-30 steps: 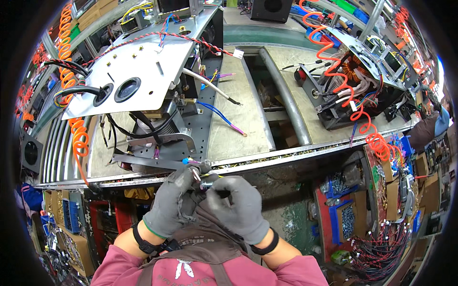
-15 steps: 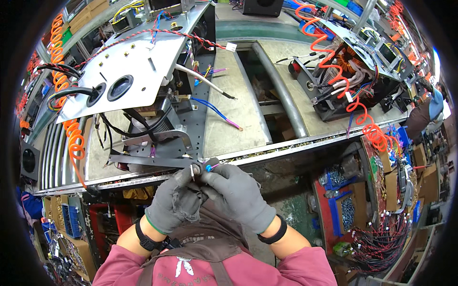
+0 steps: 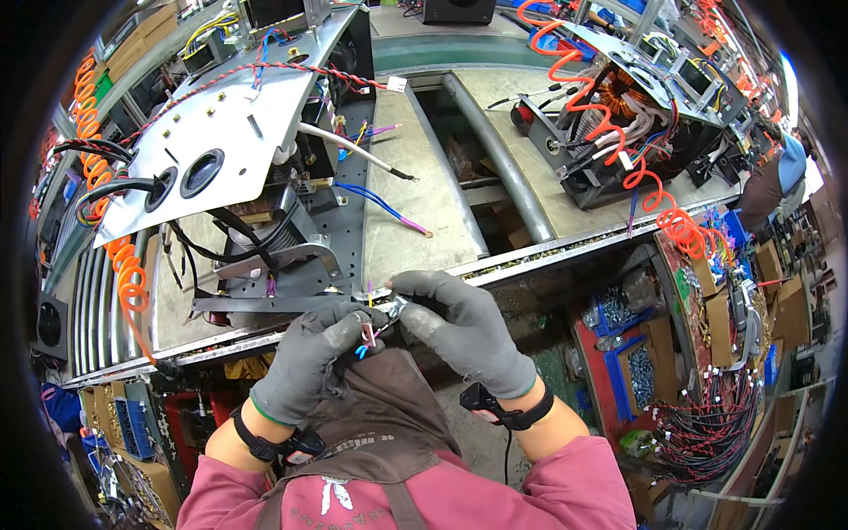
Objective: Assembling the internal components, wiring, and labels of a DC power inverter on a factory assembly line.
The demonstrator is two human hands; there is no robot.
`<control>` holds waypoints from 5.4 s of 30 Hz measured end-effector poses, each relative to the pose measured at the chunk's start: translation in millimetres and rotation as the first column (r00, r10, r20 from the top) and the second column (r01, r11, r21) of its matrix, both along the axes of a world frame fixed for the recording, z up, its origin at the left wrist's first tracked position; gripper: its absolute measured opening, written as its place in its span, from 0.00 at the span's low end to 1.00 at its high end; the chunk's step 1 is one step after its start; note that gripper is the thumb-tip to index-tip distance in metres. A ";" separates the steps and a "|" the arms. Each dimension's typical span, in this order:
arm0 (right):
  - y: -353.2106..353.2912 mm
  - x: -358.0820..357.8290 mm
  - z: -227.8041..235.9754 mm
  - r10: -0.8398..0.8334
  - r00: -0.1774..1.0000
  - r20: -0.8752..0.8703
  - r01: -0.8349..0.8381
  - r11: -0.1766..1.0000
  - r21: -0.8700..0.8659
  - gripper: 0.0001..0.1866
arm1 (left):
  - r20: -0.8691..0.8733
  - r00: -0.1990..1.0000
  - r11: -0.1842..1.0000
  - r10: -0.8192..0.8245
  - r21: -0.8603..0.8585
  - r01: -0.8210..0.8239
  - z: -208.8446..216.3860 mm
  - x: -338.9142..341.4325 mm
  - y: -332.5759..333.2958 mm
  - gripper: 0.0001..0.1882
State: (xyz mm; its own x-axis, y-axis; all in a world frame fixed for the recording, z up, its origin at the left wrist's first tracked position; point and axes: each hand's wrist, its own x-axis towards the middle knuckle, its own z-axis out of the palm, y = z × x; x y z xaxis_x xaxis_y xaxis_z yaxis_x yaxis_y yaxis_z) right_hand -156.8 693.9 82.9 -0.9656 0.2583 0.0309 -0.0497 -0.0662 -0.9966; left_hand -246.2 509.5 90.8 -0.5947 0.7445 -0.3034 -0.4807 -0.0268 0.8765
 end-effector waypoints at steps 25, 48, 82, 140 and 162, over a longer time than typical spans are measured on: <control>0.7 -4.0 -10.6 0.035 0.999 0.024 -0.042 0.752 0.658 0.17 | -0.311 0.950 0.999 0.021 -0.034 -0.033 -12.1 -9.5 20.0 0.12; -11.8 -112.7 -83.9 0.102 0.985 0.136 -0.079 0.983 -0.167 0.11 | -0.853 0.489 0.854 -0.183 -0.384 -0.350 -34.9 -74.6 0.5 0.11; 4.5 -115.7 -78.4 0.446 0.895 0.001 -0.435 0.874 -0.217 0.21 | -0.989 0.087 0.899 -0.120 -0.145 -0.414 -45.8 -75.1 0.3 0.10; 10.2 -145.4 -57.8 0.584 0.766 0.268 -0.641 0.666 0.382 0.17 | -0.972 0.226 0.336 0.058 -0.194 -0.922 -54.8 -112.6 -101.3 0.29; 19.1 -195.2 -81.6 0.716 0.576 0.395 -0.806 0.579 0.124 0.12 | -0.983 0.148 0.340 0.107 -0.104 -0.935 -65.5 -114.5 -102.3 0.21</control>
